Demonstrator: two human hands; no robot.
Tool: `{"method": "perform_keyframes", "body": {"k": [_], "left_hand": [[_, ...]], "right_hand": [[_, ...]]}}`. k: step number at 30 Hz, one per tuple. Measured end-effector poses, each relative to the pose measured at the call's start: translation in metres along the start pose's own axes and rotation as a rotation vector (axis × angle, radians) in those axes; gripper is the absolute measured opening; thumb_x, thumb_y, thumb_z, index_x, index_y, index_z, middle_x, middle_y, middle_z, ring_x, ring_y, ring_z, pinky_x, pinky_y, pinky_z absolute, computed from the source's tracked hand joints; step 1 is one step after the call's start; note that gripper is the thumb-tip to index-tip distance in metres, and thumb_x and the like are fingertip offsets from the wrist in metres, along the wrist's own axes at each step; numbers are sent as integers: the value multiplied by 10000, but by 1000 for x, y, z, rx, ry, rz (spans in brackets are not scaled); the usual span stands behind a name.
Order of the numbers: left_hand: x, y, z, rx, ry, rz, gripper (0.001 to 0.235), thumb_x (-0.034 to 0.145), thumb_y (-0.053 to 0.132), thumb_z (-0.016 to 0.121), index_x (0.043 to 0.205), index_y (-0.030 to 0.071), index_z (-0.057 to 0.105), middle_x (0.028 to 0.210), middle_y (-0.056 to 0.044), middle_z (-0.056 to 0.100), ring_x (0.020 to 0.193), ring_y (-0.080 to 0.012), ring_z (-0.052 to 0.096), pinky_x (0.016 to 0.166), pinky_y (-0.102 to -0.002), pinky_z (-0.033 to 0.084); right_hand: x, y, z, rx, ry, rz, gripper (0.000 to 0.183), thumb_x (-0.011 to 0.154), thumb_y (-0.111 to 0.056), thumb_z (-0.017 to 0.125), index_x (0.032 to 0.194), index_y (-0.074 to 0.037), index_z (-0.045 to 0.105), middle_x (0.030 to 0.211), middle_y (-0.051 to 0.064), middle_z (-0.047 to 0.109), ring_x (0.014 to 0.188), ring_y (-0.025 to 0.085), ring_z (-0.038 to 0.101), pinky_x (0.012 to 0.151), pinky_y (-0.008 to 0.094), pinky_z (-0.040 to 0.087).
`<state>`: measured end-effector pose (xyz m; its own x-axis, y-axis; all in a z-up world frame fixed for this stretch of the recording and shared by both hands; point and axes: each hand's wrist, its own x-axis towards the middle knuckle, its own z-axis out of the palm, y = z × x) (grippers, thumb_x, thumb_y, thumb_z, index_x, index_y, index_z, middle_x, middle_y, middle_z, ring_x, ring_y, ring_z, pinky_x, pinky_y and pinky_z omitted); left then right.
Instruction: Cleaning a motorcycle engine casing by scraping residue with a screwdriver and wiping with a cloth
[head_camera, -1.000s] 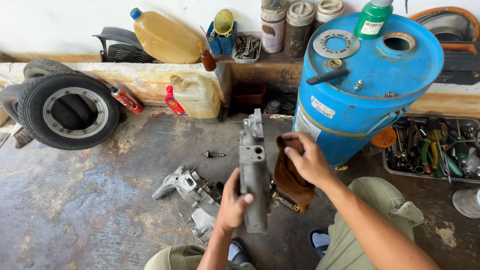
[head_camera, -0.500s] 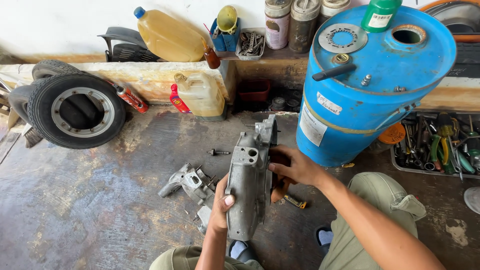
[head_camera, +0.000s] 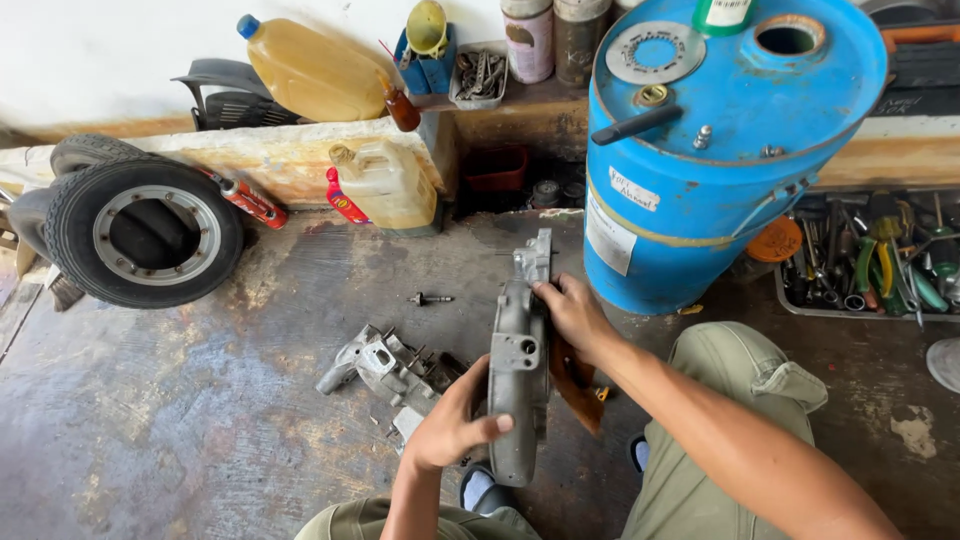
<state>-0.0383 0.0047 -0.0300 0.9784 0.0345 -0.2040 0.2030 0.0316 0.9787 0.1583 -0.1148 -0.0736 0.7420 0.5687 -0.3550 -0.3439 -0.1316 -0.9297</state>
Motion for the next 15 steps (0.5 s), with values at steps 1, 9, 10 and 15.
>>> {"method": "perform_keyframes", "body": {"k": [1, 9, 10, 15], "left_hand": [[-2, 0, 2, 0, 0, -6, 1082, 679, 498, 727, 1507, -87, 348, 1445, -318, 517, 1310, -488, 511, 1032, -628, 439], [7, -2, 15, 21, 390, -211, 592, 674, 259, 874, 1145, -47, 688, 889, -139, 762, 755, -228, 724, 744, -348, 607], [7, -2, 17, 21, 389, -214, 592, 674, 259, 874, 1145, -47, 688, 889, -139, 762, 755, -228, 724, 744, -348, 607], [5, -12, 15, 34, 497, -58, 326, 718, 13, 768, 1037, -48, 741, 830, -92, 757, 683, -156, 632, 643, -287, 516]], "right_hand": [[-2, 5, 1, 3, -1, 5, 261, 981, -211, 551, 1071, 8, 660, 931, 112, 660, 810, 177, 569, 752, 321, 453], [1, 11, 4, -170, 127, -165, 182, 948, -134, 634, 1024, 31, 653, 676, 26, 560, 503, 113, 445, 423, 260, 348], [-2, 8, 4, -168, 128, -162, 182, 948, -134, 634, 1024, 31, 653, 676, 26, 560, 503, 113, 445, 423, 260, 348], [-4, -9, -9, -154, -43, -206, 155, 956, -140, 596, 1007, 2, 631, 876, 94, 644, 719, 150, 553, 652, 283, 457]]}}
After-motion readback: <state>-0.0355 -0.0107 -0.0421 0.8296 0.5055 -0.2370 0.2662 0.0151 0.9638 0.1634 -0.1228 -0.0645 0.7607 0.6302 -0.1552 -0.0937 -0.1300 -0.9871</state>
